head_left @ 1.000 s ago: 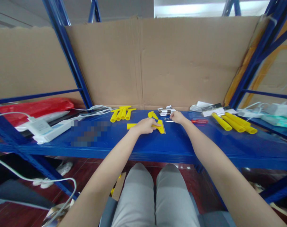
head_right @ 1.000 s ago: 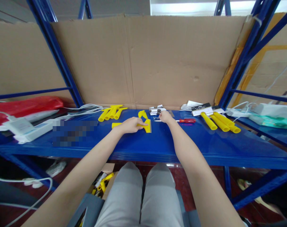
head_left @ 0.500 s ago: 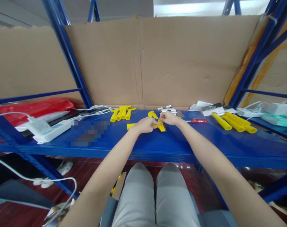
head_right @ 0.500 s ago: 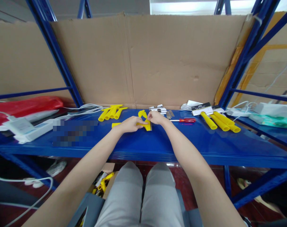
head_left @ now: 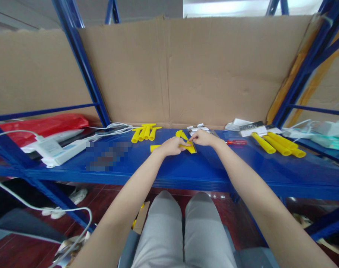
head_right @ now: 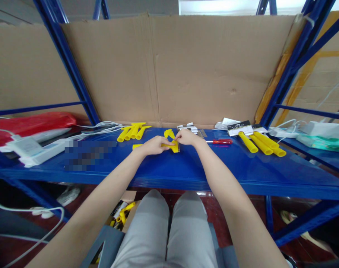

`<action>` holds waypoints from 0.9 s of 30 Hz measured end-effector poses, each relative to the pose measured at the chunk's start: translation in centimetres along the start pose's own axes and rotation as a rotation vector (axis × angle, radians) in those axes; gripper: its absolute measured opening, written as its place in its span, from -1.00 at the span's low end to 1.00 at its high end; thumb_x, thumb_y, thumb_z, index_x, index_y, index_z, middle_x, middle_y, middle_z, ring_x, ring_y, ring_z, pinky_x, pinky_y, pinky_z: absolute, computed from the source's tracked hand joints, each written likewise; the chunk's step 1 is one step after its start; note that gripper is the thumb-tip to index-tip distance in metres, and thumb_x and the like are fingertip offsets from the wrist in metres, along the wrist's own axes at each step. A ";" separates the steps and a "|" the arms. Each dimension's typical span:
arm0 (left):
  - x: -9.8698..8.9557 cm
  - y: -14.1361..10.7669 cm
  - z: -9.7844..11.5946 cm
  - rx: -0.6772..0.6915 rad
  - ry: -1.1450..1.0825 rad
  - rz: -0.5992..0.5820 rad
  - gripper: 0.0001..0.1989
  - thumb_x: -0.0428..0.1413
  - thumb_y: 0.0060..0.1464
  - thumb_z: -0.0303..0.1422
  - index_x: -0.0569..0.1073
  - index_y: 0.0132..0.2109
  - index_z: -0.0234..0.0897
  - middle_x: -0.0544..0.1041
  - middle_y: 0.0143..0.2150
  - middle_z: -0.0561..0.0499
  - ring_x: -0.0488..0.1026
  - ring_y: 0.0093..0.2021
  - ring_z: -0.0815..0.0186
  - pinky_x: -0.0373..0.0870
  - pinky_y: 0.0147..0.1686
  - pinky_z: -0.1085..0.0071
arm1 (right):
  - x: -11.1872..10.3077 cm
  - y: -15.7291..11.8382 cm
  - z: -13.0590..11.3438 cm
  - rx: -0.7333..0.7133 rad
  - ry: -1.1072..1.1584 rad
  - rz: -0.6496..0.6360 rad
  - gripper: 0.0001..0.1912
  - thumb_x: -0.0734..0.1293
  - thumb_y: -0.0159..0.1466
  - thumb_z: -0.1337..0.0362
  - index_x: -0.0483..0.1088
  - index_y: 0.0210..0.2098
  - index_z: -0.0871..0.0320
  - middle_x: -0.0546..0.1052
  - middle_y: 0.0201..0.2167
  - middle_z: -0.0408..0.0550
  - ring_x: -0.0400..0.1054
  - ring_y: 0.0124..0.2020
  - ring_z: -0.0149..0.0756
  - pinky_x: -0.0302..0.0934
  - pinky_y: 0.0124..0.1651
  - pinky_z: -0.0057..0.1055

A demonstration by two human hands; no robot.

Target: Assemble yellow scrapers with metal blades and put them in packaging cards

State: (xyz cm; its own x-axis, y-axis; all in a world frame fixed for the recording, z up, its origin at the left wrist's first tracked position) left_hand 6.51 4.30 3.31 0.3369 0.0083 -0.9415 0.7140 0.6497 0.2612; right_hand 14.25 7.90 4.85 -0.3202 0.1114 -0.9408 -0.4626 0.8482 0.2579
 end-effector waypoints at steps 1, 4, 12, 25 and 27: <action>0.0 0.0 -0.1 0.004 -0.005 0.004 -0.59 0.11 0.08 -0.54 0.54 0.07 -0.21 0.61 -0.02 -0.08 0.55 -0.07 0.23 0.39 0.00 0.33 | -0.1 0.0 0.0 0.005 -0.001 0.001 -0.56 0.21 0.05 0.54 0.64 -0.22 0.18 0.65 -0.36 -0.07 0.39 -0.47 -0.38 0.23 -0.32 -0.51; 0.0 0.1 -0.1 0.016 -0.016 0.012 -0.59 0.11 0.07 -0.54 0.54 0.06 -0.20 0.62 -0.03 -0.06 0.55 -0.07 0.24 0.39 -0.02 0.34 | -0.2 -0.1 0.2 0.019 0.005 0.001 -0.55 0.21 0.05 0.53 0.63 -0.21 0.17 0.65 -0.38 -0.07 0.38 -0.48 -0.37 0.23 -0.31 -0.49; -0.2 -0.1 -0.1 -0.014 -0.016 0.006 -0.56 0.09 0.07 -0.57 0.52 0.09 -0.23 0.61 -0.03 -0.08 0.55 -0.11 0.21 0.39 -0.04 0.33 | -0.1 -0.1 0.4 0.009 0.046 -0.011 -0.53 0.21 0.02 0.56 0.64 -0.24 0.13 0.64 -0.42 -0.13 0.39 -0.46 -0.37 0.27 -0.23 -0.47; -0.7 0.0 -0.2 -0.010 -0.006 0.068 -0.60 0.11 0.07 -0.58 0.56 0.04 -0.22 0.61 -0.03 -0.08 0.55 -0.13 0.23 0.39 -0.05 0.34 | 2.4 -1.3 2.6 0.407 0.775 -0.136 -0.87 0.31 0.32 0.31 0.39 -0.32 0.25 0.52 -0.56 -0.04 0.40 -0.58 -0.38 0.39 -0.37 -0.43; -0.9 0.0 -0.2 -0.022 -0.007 0.083 -0.64 0.12 0.07 -0.58 0.58 0.00 -0.27 0.61 -0.05 -0.13 0.56 -0.13 0.21 0.39 -0.06 0.33 | 3.6 -1.6 2.1 0.412 0.952 -0.240 -0.88 0.34 0.29 0.33 0.36 -0.36 0.25 0.49 -0.61 -0.09 0.39 -0.59 -0.41 0.40 -0.38 -0.46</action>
State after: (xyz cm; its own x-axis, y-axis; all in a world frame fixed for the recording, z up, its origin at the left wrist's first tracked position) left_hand 6.05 4.45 4.10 0.3984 0.0577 -0.9154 0.6699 0.6633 0.3334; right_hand 15.57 7.99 0.59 -0.8548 -0.3820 -0.3513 -0.3413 0.9237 -0.1739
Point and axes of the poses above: each hand's wrist, its own y-axis towards the middle knuckle, its own x-axis out of the palm, z = x × y, the point moved 10 cm from there along y, towards the middle knuckle
